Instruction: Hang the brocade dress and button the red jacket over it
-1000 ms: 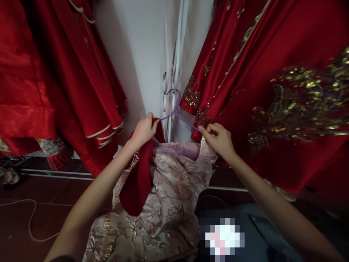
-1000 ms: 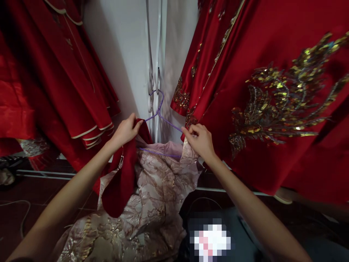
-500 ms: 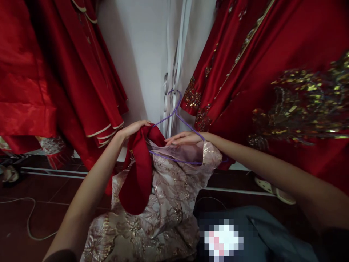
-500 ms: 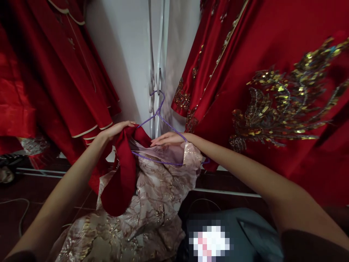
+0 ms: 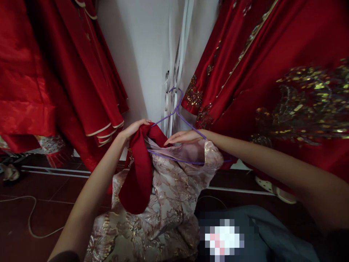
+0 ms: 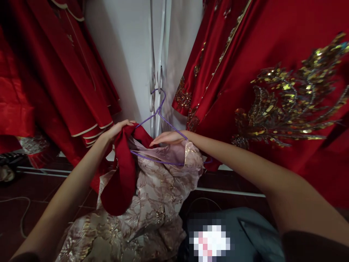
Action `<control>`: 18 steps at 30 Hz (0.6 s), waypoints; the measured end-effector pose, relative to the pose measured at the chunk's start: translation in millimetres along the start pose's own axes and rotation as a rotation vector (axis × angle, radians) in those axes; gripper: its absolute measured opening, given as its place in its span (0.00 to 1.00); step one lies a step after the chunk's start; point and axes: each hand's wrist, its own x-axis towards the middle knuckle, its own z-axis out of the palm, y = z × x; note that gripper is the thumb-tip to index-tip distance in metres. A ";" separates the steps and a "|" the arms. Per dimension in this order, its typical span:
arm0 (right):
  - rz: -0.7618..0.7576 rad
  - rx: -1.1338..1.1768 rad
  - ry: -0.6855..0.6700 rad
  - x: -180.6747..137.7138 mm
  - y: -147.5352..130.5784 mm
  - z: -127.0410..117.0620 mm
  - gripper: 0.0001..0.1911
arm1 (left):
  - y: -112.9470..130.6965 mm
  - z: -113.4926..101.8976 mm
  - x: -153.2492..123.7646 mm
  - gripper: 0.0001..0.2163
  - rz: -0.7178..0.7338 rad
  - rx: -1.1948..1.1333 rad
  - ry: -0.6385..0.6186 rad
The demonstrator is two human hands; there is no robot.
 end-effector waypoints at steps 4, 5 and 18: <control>-0.013 -0.020 0.084 9.9 8.8 0.9 0.17 | -1.9 -4.1 1.5 0.08 0.112 0.146 0.069; -0.024 -0.069 0.148 9.9 7.6 -1.1 0.19 | -3.2 -4.7 1.8 0.09 0.149 0.197 0.086; 0.172 -0.934 1.164 -76.4 17.0 -68.6 0.14 | -28.7 -7.4 14.1 0.13 0.407 0.478 0.236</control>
